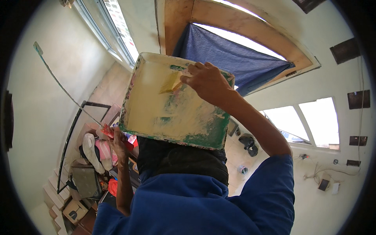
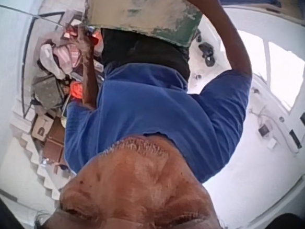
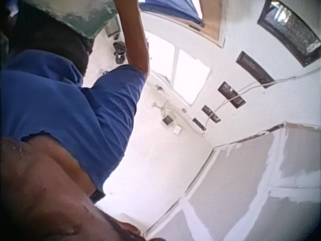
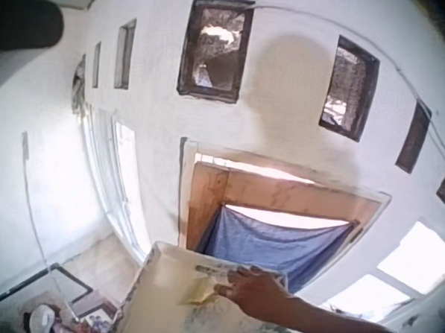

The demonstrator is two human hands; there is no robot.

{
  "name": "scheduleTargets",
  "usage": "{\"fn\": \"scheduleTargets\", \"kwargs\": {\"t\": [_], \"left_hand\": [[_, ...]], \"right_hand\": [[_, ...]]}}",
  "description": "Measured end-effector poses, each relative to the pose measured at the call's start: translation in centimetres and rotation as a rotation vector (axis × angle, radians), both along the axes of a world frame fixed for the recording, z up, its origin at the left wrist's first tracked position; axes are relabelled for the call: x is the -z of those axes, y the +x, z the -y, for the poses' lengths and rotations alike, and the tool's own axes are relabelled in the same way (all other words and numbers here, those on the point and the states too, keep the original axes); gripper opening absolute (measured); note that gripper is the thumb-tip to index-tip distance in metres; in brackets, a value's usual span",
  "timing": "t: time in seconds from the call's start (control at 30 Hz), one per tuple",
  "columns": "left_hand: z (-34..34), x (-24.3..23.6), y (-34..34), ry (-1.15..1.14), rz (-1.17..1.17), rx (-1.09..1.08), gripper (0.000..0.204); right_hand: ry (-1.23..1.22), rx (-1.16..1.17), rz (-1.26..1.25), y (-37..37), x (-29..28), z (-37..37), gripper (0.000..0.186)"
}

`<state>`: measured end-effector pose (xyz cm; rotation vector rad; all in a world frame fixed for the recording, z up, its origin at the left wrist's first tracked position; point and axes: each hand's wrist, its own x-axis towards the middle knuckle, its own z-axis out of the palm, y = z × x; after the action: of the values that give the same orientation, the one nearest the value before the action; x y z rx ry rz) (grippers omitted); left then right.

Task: The person paints the wall and door frame using a roller and a brush, dipping the tools into a paint tray.

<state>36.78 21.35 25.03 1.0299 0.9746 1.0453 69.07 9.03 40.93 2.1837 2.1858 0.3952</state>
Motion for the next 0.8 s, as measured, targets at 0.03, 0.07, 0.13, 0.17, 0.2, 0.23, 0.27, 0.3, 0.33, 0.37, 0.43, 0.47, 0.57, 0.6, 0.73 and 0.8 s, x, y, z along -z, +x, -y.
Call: {"fn": "scheduleTargets", "kwargs": {"t": [0.03,0.07,0.13,0.17,0.2,0.23,0.27,0.3,0.33,0.37,0.43,0.47,0.57,0.6,0.73,0.8], "left_hand": [[0.0,-0.2,0.1,0.007,-0.004,0.007,0.012],[0.1,-0.6,0.2,0.0,0.014,0.001,0.014],[0.1,-0.7,0.2,-0.002,0.012,0.0,0.014],[0.1,-0.7,0.1,-0.002,0.011,0.001,0.015],[0.1,-0.5,0.2,0.01,0.006,-0.014,0.016],[0.2,-0.5,0.1,0.016,0.024,-0.013,0.016],[0.2,-0.4,0.1,0.022,0.041,-0.011,0.016],[0.2,-0.4,0.2,0.03,0.059,-0.01,0.016],[0.3,-0.5,0.3,0.014,0.047,-0.028,0.016],[0.4,-0.8,0.4,-0.001,0.034,-0.045,0.016],[0.5,-1.2,0.6,-0.02,0.016,-0.061,0.016],[0.5,-1.3,0.6,-0.023,0.009,-0.058,0.016],[0.6,-1.1,0.4,-0.035,0.016,-0.051,0.015],[0.5,-1.0,0.3,-0.038,0.021,-0.049,0.015],[0.5,-0.8,0.4,-0.036,0.027,-0.068,0.014],[0.5,-0.4,0.2,-0.037,0.012,-0.067,0.014]], "right_hand": [[-0.001,-0.044,0.008,-0.4,0.1,-0.7,0.023],[-0.013,-0.07,0.015,-0.8,0.2,-1.3,0.023],[-0.036,-0.127,0.026,-1.5,0.4,-2.4,0.021],[-0.066,-0.151,0.018,-1.9,0.5,-2.9,0.021],[-0.094,-0.171,0.013,-2.2,0.6,-3.4,0.021],[-0.122,-0.19,0.009,-2.5,0.5,-3.7,0.021],[-0.156,-0.197,0.024,-2.8,0.5,-4.0,0.022],[-0.188,-0.204,0.039,-3.2,0.4,-4.2,0.022],[-0.22,-0.211,0.053,-3.4,0.3,-4.3,0.022],[-0.233,-0.206,0.048,-3.5,0.0,-4.1,0.022],[-0.259,-0.201,0.038,-3.2,-0.5,-3.4,0.021],[-0.229,-0.198,0.035,-2.9,-0.7,-2.9,0.021],[-0.154,-0.168,0.007,-1.5,-1.1,-0.5,0.022],[-0.142,-0.139,-0.018,-1.1,-1.1,0.3,0.022],[-0.352,0.242,-0.44,-0.7,-2.9,2.1,0.023],[-0.254,0.241,-0.608,0.2,-1.2,3.4,0.025]]}}
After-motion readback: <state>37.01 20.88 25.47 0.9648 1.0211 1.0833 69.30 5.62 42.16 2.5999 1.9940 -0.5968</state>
